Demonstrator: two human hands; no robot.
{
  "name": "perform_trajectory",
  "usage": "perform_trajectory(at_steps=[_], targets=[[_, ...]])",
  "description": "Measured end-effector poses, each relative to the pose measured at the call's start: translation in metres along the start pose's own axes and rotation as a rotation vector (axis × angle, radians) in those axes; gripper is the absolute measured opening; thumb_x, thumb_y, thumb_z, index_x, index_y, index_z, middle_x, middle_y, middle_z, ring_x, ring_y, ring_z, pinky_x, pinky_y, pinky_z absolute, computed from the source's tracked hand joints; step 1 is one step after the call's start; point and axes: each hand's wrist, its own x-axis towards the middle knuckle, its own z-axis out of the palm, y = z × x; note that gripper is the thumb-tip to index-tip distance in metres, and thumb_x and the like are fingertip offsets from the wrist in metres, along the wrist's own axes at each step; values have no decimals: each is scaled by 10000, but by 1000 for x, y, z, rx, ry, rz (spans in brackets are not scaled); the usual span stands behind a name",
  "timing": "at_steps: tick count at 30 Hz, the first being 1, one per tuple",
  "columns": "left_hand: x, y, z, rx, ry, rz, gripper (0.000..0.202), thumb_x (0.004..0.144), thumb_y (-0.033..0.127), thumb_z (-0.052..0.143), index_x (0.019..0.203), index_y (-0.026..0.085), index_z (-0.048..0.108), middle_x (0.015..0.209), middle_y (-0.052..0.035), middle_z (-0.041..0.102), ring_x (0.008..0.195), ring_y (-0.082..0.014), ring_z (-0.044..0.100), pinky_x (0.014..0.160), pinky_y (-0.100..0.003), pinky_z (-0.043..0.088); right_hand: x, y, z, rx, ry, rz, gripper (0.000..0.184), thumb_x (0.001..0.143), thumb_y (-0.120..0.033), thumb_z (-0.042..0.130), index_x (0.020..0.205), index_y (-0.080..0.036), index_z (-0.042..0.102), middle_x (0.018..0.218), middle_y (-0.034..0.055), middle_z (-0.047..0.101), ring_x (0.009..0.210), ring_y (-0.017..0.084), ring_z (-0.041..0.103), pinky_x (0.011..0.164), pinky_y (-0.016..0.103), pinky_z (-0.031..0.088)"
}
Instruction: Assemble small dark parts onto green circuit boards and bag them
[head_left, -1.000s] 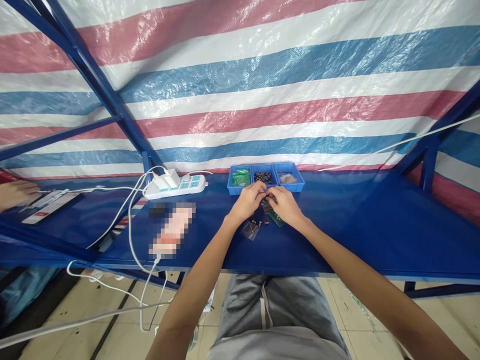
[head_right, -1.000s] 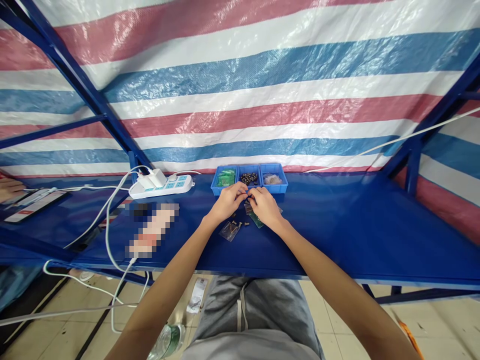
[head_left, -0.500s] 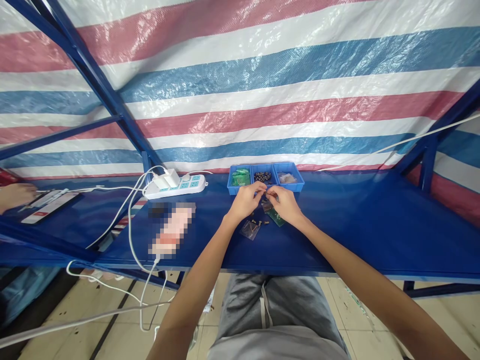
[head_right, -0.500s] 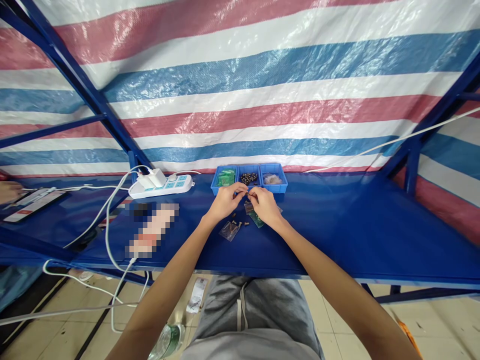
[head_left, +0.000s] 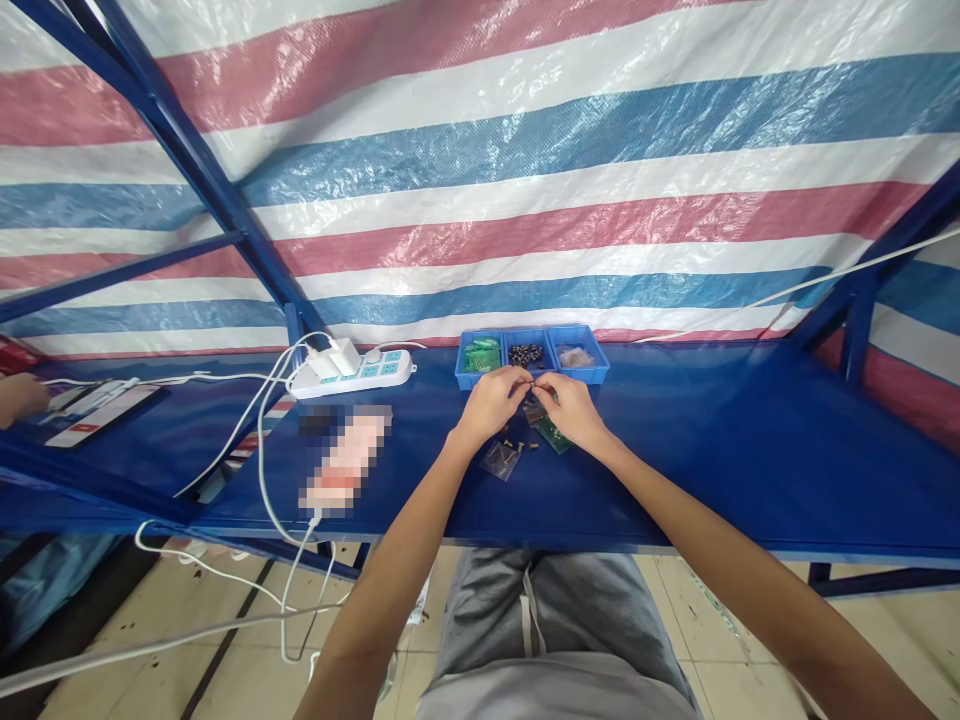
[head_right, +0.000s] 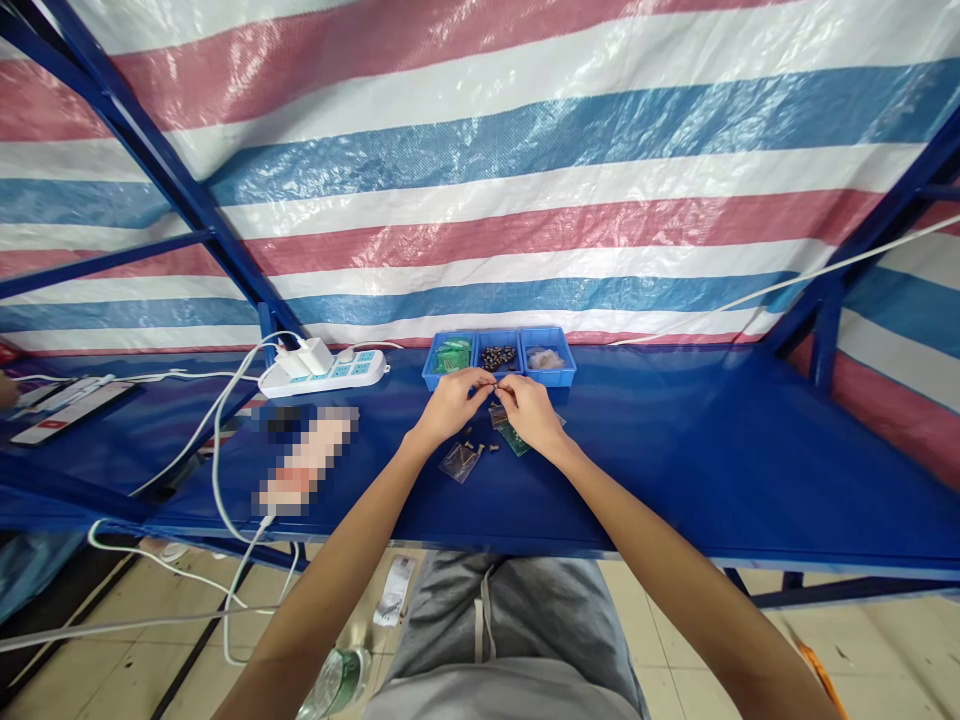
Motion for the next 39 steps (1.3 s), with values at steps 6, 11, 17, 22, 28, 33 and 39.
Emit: perform_trajectory(at_steps=[6,11,17,22,28,33,39], targets=[[0,-3,1,7,-22,3,182,953,162,504,1031,191,666,1024,-53,710,936,-181,668,861,-298,522,0,-4,-2,-4,-7,8,201,961,-261,528,804,-199,636,770,28,656,682,182,554,672,300,371],[-1,-4,2,-11,-37,-5,157,913,170,568,1038,191,660,987,-52,702,892,-180,666,827,-294,526,-1,-8,-5,-17,-3,5,266,980,-306,505,757,-203,609,714,21,619,657,180,532,652,300,358],[-1,1,0,-30,-42,-4,97,947,226,560,982,194,646,930,-42,692,853,-177,654,792,-285,507,0,-8,-7,-22,20,4,355,993,-364,487,675,-208,505,633,-1,527,608,163,489,611,292,322],[-2,7,-2,-15,-76,-5,96,953,246,557,948,197,639,903,-38,684,823,-181,640,745,-280,484,2,-5,-7,-27,29,18,411,1000,-371,452,623,-208,435,612,2,520,599,161,495,617,294,318],[-1,12,-5,-65,-115,18,172,982,248,499,970,197,663,924,-37,697,820,-175,636,744,-282,472,3,-5,-9,55,-4,99,405,1001,-376,439,654,-196,548,646,13,609,627,171,556,645,283,359],[0,11,-4,-91,-103,7,189,990,271,489,935,192,652,864,-30,692,777,-168,627,715,-272,460,3,-5,-10,69,-7,115,357,991,-390,446,697,-204,523,640,0,567,616,166,519,617,279,342],[0,9,-3,-177,-120,-78,210,969,333,518,895,183,646,790,-17,681,709,-155,619,680,-265,487,2,-6,-10,144,29,100,188,972,-365,472,868,-218,527,713,4,606,667,186,561,637,285,393]])
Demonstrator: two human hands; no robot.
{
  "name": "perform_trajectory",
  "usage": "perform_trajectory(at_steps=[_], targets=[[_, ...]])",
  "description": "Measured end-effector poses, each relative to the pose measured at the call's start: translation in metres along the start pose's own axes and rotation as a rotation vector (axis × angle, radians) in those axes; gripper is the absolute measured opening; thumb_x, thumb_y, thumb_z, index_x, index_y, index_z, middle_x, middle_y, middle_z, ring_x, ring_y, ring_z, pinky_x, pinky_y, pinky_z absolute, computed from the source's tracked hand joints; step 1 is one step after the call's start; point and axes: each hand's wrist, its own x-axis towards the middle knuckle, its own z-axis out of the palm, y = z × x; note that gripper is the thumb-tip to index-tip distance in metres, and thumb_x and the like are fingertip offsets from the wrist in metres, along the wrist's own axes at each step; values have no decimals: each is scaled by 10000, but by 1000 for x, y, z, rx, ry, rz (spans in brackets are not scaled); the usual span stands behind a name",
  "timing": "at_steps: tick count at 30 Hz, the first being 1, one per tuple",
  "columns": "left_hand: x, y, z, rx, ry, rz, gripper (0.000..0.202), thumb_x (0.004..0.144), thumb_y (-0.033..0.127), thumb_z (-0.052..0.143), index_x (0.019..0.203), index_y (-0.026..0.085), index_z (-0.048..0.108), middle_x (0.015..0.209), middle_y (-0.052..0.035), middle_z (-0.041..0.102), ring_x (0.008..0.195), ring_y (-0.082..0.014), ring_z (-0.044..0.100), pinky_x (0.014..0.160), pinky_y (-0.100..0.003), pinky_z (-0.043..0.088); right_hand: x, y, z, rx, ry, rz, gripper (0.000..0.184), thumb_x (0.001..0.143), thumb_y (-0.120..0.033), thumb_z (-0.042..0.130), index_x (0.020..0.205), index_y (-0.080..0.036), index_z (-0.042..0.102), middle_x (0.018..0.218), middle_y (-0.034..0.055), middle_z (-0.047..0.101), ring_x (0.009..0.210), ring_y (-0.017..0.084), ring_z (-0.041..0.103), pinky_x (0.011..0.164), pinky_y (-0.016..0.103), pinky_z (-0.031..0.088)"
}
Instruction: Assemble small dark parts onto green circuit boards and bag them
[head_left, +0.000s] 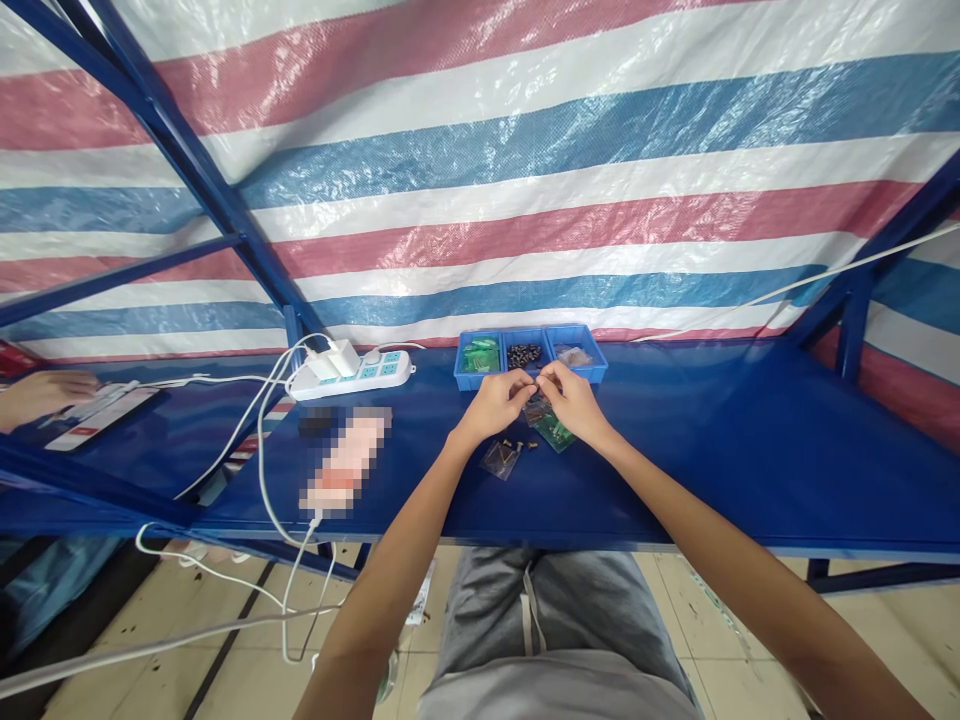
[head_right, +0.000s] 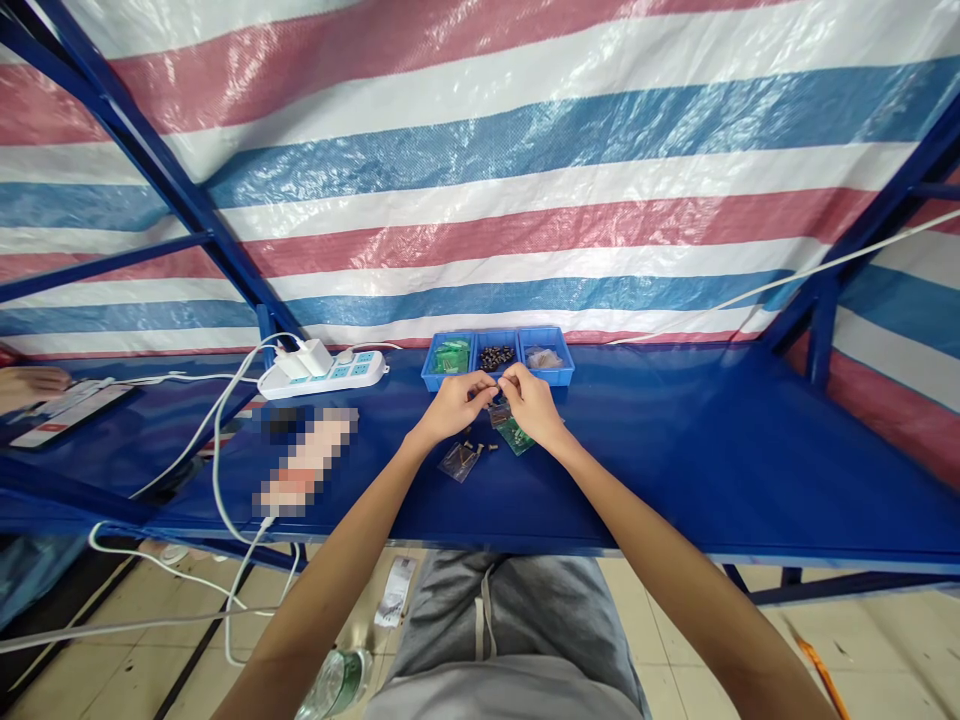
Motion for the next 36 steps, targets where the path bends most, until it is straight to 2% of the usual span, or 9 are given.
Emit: perform_trajectory(at_steps=[7,14,17,22,26,30,36], targets=[[0,-2,1,-69,28,-66,212,963,332,504,864,184,619,743,-3,663,670,-144,626,658,-256,497,-1,4,5,-13,-62,-74,99,928,-217,460,918,-215,559,812,20,660,735,188,605,689,289,415],[0,0,-3,-38,27,-53,175,960,297,489,885,191,606,762,4,654,668,-135,606,656,-248,489,-1,1,6,-48,-79,-65,103,910,-255,514,848,-213,584,760,11,642,688,178,571,648,278,400],[0,1,-4,-15,61,-6,117,934,223,507,987,199,609,821,4,656,696,-127,600,685,-245,489,-1,-2,4,-17,-66,-28,121,904,-294,544,830,-212,593,746,9,641,677,176,566,628,275,390],[0,-1,-2,39,89,89,200,876,135,564,1050,201,639,915,-21,634,796,-133,609,729,-239,490,-1,-3,3,6,-56,-4,177,909,-329,552,779,-211,570,685,-7,592,630,165,524,613,277,369],[1,-5,-1,58,101,101,182,903,174,588,1072,203,650,918,-24,633,802,-139,610,746,-251,496,-1,-2,2,-56,-67,-18,237,950,-340,506,763,-209,568,651,-14,559,595,160,497,603,282,338],[3,-7,-2,67,79,94,180,955,246,564,1093,199,670,971,-48,664,856,-163,638,788,-276,513,0,0,2,-136,-58,-105,299,991,-297,423,726,-205,527,693,11,570,655,174,536,650,288,348],[3,-4,-3,43,56,57,217,992,270,504,1047,186,698,1055,-64,713,936,-192,674,848,-292,526,-1,0,1,-146,-123,-144,261,987,-206,399,752,-200,514,717,15,589,676,171,555,663,279,347]])
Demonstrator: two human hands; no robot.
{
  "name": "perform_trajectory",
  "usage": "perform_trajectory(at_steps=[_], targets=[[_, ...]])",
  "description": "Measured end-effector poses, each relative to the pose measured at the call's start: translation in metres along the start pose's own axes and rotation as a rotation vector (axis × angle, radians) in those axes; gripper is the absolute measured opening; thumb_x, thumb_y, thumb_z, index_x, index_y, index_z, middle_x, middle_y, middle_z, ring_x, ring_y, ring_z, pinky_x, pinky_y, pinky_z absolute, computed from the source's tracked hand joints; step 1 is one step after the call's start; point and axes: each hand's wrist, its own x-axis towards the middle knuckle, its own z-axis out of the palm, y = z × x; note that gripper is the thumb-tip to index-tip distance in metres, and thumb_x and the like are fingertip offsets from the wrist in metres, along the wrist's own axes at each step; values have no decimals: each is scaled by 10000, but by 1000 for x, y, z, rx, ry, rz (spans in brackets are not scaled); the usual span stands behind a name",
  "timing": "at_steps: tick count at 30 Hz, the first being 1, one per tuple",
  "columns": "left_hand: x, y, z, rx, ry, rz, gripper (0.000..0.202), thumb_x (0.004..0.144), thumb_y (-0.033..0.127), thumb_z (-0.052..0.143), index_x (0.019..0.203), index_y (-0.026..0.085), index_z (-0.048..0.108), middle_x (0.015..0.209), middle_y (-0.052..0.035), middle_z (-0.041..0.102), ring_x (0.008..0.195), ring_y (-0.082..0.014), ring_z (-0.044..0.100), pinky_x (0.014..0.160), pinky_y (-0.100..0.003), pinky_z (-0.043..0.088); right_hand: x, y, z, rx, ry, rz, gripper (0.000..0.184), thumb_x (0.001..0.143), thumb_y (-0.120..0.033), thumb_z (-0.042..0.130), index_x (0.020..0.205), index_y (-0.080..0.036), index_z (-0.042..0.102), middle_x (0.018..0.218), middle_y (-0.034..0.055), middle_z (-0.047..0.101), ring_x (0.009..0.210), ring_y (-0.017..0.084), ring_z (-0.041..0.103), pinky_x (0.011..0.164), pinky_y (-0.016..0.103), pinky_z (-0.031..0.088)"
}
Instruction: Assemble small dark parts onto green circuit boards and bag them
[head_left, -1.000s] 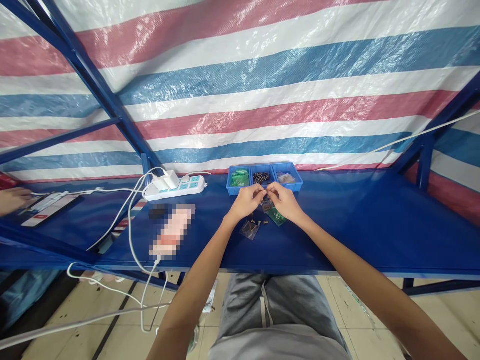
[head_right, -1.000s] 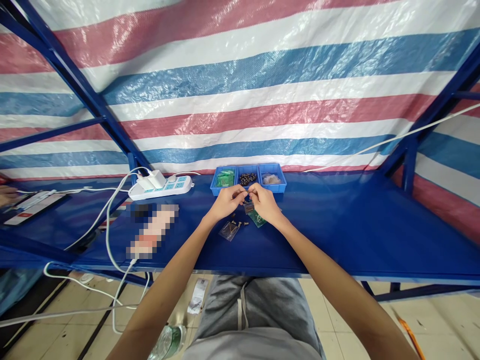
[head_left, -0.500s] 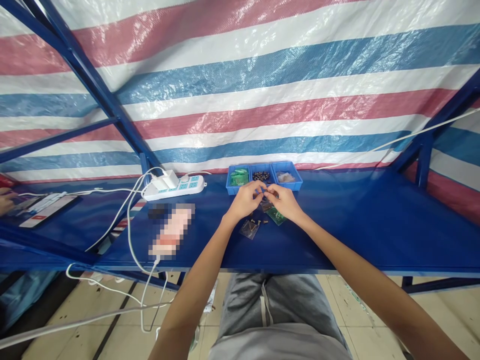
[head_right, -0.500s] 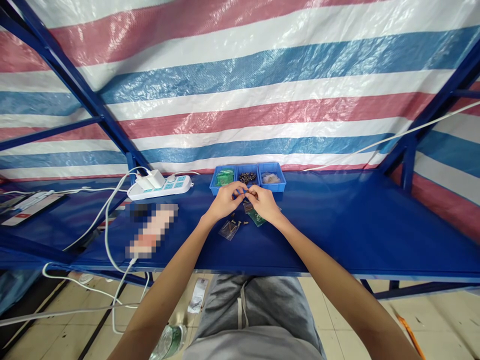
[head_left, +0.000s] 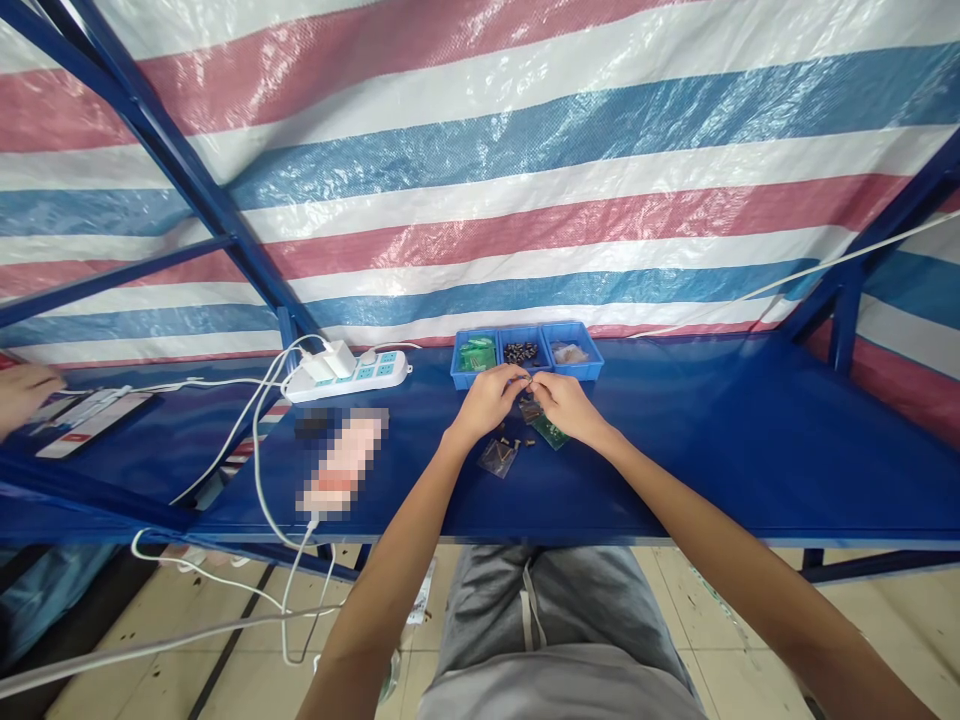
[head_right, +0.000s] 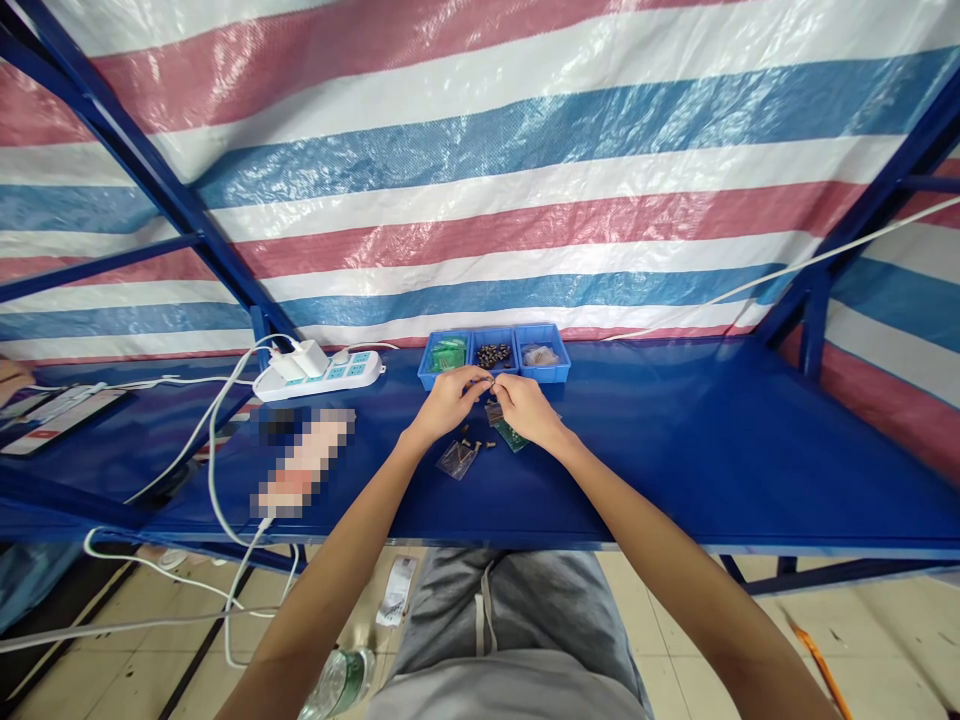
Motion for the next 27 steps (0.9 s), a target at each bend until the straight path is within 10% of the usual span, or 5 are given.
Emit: perform_trajectory(at_steps=[15,27], targets=[[-1,5,-1,-131,8,-85,201,974,326,520,1014,201,672,892,-10,723,748,-145,678,770,-253,541,-2,-2,1,-34,-35,-24,294,1017,-243,433,754,-186,550,724,23,597,653,160,531,646,280,328],[-1,6,-3,-146,1,-68,173,948,244,540,1014,207,696,1028,-24,744,978,-182,697,865,-279,530,-2,-3,2,-47,-44,-12,308,1002,-217,443,702,-191,507,686,6,562,615,142,497,616,269,304]])
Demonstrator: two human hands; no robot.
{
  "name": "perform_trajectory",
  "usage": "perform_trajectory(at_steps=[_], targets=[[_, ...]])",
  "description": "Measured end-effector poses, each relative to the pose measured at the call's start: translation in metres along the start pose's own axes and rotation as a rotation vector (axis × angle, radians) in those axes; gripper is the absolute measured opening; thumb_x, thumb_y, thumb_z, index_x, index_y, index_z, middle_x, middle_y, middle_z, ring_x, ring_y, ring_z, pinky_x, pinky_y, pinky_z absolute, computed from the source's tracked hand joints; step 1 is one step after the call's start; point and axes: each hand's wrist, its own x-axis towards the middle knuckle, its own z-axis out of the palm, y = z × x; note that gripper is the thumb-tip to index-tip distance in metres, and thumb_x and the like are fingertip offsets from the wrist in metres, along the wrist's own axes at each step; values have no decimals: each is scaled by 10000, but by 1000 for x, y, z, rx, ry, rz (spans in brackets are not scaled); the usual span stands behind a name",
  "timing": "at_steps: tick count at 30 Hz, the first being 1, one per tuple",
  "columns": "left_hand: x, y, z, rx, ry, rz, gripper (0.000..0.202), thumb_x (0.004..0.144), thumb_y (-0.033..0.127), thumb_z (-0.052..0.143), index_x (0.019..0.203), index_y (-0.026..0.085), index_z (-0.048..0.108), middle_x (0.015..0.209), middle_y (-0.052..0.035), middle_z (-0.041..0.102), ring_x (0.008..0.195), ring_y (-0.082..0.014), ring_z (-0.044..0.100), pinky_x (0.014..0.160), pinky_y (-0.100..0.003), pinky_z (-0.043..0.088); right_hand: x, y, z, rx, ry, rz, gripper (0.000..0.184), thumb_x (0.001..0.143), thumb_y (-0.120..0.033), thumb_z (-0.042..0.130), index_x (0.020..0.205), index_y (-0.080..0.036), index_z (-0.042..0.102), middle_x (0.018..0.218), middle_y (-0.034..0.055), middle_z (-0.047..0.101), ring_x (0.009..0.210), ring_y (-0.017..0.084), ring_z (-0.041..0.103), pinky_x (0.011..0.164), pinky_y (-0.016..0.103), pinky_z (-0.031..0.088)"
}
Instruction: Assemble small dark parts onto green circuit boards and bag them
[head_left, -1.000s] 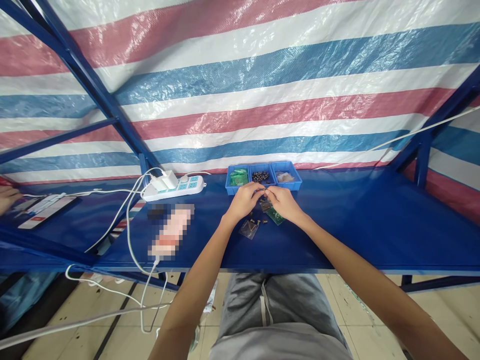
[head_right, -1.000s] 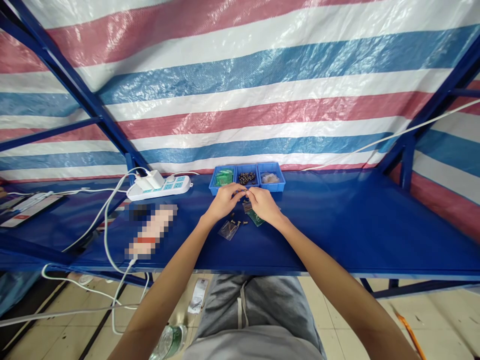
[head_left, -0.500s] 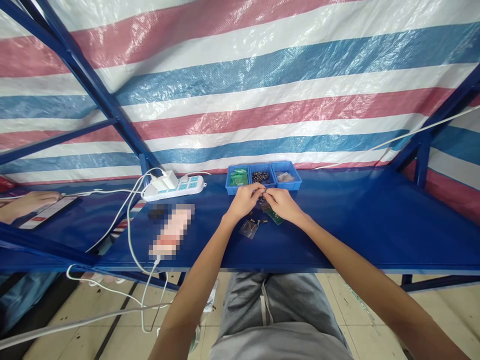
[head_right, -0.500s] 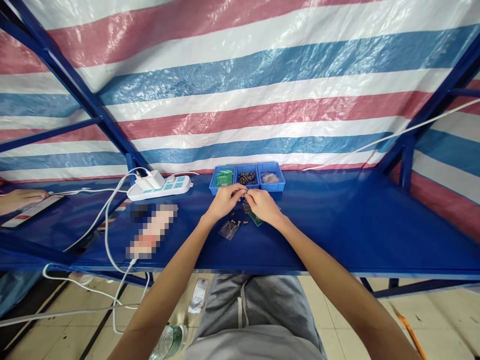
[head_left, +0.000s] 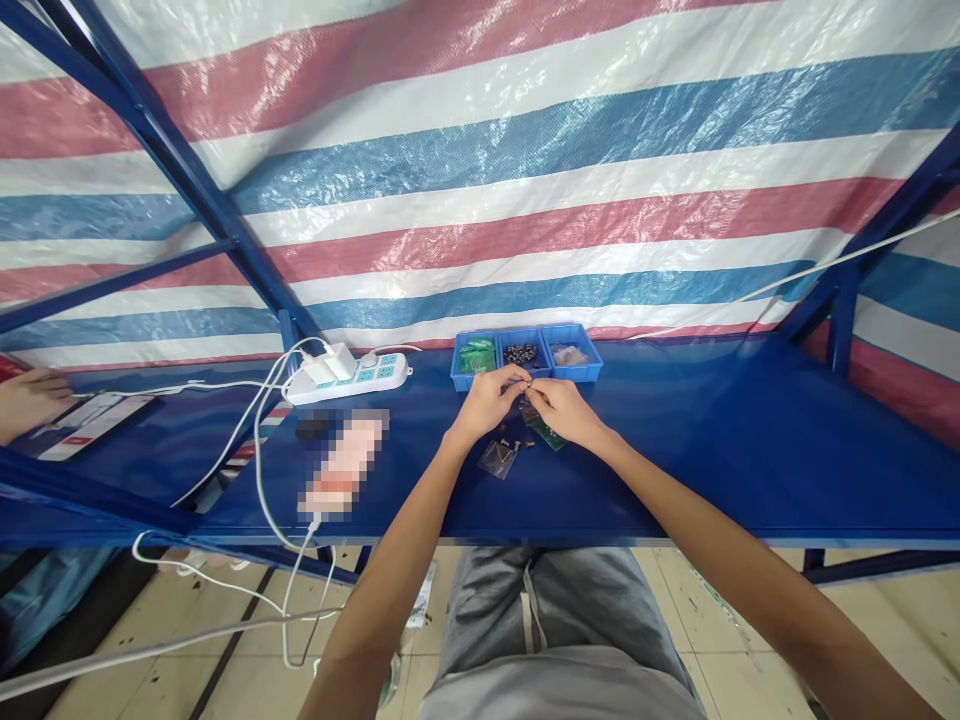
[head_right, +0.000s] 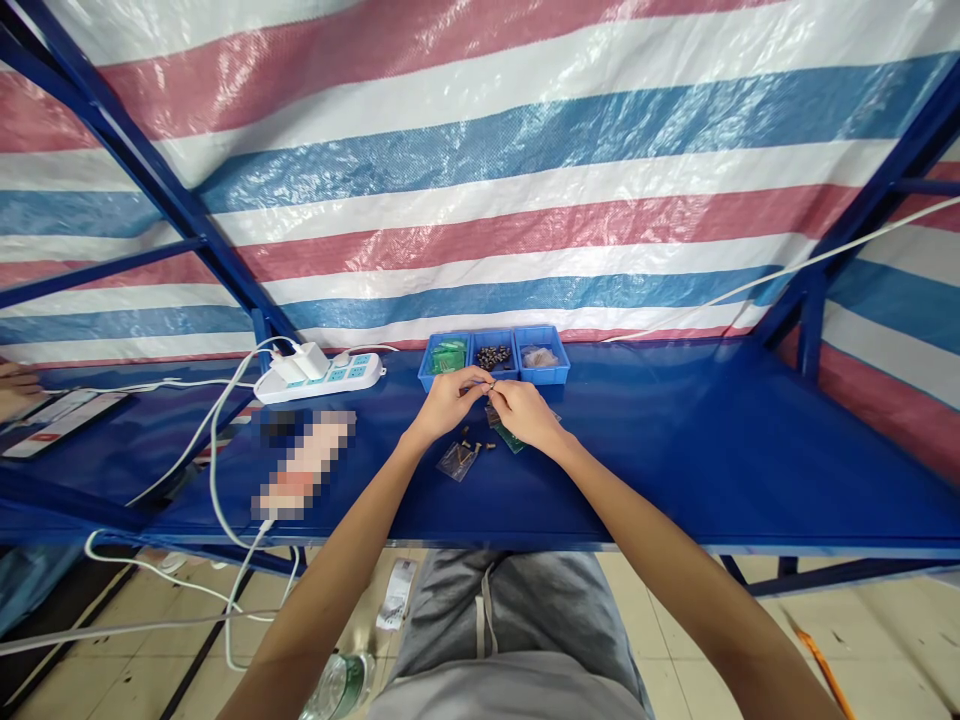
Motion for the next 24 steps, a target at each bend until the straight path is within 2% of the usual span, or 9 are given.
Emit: perform_trajectory(at_steps=[4,10,13,17,24], targets=[[1,0,1,35,27,-3,140,931,237,571,973,209,702,998,-22,745,962,-179,694,809,-265,512,0,2,0,-16,6,20,272,981,-204,465,713,-196,511,687,3,560,612,145,498,609,268,307],[3,-5,3,-26,79,-73,173,909,305,622,1039,191,632,896,-26,733,823,-165,678,712,-255,496,1,5,0,53,110,16,92,946,-190,507,928,-204,597,769,10,625,691,173,576,665,266,385],[3,-7,5,-62,61,-73,171,910,342,624,986,189,616,822,-7,711,742,-145,652,694,-248,486,1,4,2,73,107,-5,99,941,-191,510,885,-202,591,790,19,635,717,178,593,679,269,400],[3,-7,5,-78,51,-57,186,918,377,611,943,193,618,783,2,691,731,-145,649,705,-250,491,1,0,3,90,78,-4,149,933,-205,521,793,-198,569,755,14,623,686,171,581,658,269,398],[0,-2,2,18,128,-89,326,989,477,474,898,197,615,719,5,658,674,-145,624,698,-258,484,0,-2,1,135,84,66,150,910,-238,545,775,-200,599,739,13,664,670,172,602,667,278,428]])
